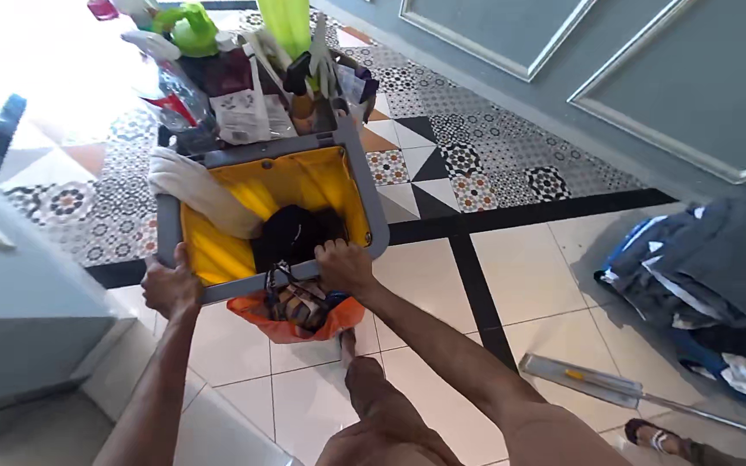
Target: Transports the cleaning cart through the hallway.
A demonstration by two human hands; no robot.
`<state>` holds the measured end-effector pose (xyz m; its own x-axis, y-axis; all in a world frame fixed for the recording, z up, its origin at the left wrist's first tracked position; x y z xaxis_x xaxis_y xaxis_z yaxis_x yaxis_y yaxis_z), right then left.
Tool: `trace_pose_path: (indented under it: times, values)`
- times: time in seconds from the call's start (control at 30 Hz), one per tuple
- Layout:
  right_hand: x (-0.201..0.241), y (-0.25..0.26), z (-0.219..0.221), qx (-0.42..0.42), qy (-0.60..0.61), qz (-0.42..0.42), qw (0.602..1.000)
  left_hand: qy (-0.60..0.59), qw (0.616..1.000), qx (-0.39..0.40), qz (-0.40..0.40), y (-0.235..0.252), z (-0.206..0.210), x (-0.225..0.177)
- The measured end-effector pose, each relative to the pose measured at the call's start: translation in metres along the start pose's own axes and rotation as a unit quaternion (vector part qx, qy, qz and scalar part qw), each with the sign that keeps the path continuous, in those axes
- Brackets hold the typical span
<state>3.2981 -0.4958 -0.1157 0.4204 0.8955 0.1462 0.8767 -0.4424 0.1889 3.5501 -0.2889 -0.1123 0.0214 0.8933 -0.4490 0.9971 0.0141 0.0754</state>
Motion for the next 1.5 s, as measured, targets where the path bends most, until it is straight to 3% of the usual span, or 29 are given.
trace_pose_path:
  times: [0.2,0.4,0.67,0.9,1.0,1.07,1.2,1.27,1.33,1.4,1.43,1.5]
  values:
    - [0.022,0.099,0.022,0.003,0.019,0.087,0.996,-0.013,0.998,0.024,0.063,0.125,0.042,-0.048]
    - [0.028,0.192,0.037,-0.008,0.012,0.127,0.992,0.0,0.992,0.071,0.104,0.228,0.077,-0.124]
    - [0.024,0.308,0.058,-0.095,-0.039,0.181,0.978,-0.019,0.974,0.112,0.194,0.351,0.143,-0.227]
    - [-0.009,0.386,0.071,-0.131,-0.045,0.226,0.964,-0.052,0.952,0.152,0.262,0.413,0.202,-0.337]
    - [-0.025,0.415,0.075,-0.087,0.06,0.22,0.97,-0.056,0.949,0.102,0.292,0.425,0.218,-0.377]
    - [-0.036,0.424,0.072,-0.107,0.129,0.214,0.962,-0.052,0.952,0.054,0.296,0.411,0.225,-0.391]
    - [-0.064,0.392,0.034,-0.296,0.227,0.207,0.904,-0.077,0.94,0.05,0.329,0.326,0.216,-0.393]
    - [-0.087,0.34,0.022,-0.345,0.181,0.222,0.894,-0.129,0.896,0.077,0.417,0.274,0.215,-0.397]
    - [-0.117,0.267,0.03,-0.292,0.17,0.311,0.888,-0.175,0.83,0.146,0.509,0.217,0.219,-0.403]
    - [-0.151,0.176,0.058,-0.169,0.221,0.446,0.851,-0.148,0.797,0.197,0.551,0.162,0.221,-0.415]
    - [-0.17,0.124,0.078,-0.096,0.248,0.519,0.812,-0.122,0.797,0.207,0.555,0.14,0.225,-0.426]
    - [-0.189,0.004,0.114,0.021,0.294,0.655,0.696,-0.065,0.817,0.178,0.545,0.106,0.235,-0.444]
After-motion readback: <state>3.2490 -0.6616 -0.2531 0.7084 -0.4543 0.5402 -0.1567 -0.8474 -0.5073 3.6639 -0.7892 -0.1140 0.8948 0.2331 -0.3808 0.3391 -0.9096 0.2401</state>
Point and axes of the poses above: each hand's wrist, its own y-axis towards the middle knuckle, its own z-axis out of the palm, x = y × z, the point moved 5 cm from there along y, towards the middle knuckle, and after that the axes turned 10 degrees about -x, right-handed, at the moved point
